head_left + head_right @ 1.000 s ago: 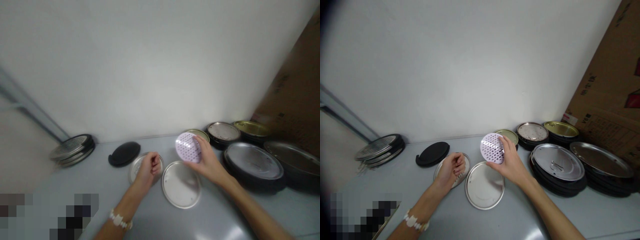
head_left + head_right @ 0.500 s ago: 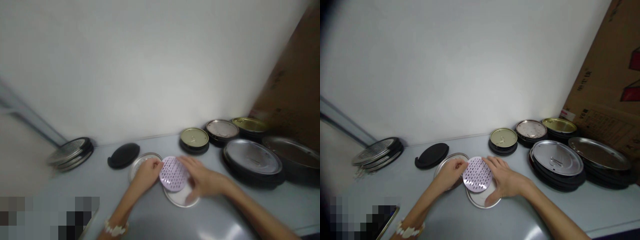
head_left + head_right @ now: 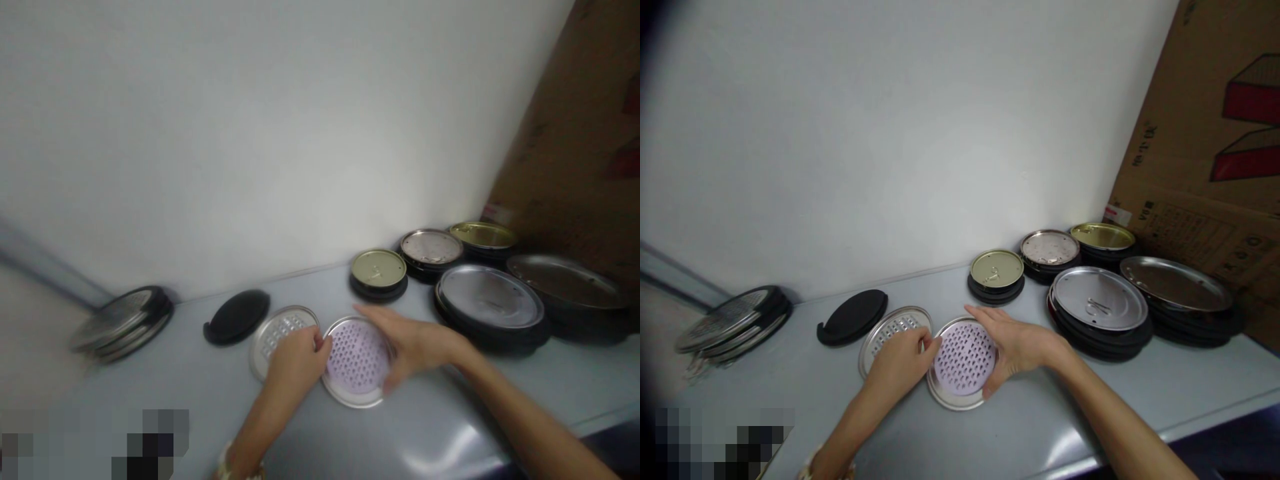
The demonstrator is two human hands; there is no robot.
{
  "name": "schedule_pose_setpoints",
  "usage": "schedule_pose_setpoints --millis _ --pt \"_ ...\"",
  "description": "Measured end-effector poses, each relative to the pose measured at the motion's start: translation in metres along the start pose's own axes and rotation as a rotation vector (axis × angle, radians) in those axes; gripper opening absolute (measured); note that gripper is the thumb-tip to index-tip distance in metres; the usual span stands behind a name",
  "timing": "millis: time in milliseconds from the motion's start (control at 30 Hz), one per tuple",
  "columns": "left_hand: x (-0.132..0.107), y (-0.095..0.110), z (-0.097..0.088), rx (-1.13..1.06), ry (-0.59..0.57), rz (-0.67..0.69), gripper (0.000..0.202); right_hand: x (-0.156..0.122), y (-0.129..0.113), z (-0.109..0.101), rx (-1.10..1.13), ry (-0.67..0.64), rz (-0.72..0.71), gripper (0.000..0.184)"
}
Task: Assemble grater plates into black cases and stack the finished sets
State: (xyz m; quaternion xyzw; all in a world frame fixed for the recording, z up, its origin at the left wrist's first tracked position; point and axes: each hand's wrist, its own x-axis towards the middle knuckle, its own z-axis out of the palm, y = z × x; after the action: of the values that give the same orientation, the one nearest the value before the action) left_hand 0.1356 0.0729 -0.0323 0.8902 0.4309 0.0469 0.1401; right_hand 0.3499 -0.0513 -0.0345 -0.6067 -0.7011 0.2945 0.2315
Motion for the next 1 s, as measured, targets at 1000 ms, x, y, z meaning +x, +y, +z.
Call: schedule_pose_setpoints --millis 1000 --pt "-0.007 0.005 -0.004 -0.033 -0.166 0.174 0.033 0.005 0.002 0.0 -0.149 -0.079 -0.017 0.117"
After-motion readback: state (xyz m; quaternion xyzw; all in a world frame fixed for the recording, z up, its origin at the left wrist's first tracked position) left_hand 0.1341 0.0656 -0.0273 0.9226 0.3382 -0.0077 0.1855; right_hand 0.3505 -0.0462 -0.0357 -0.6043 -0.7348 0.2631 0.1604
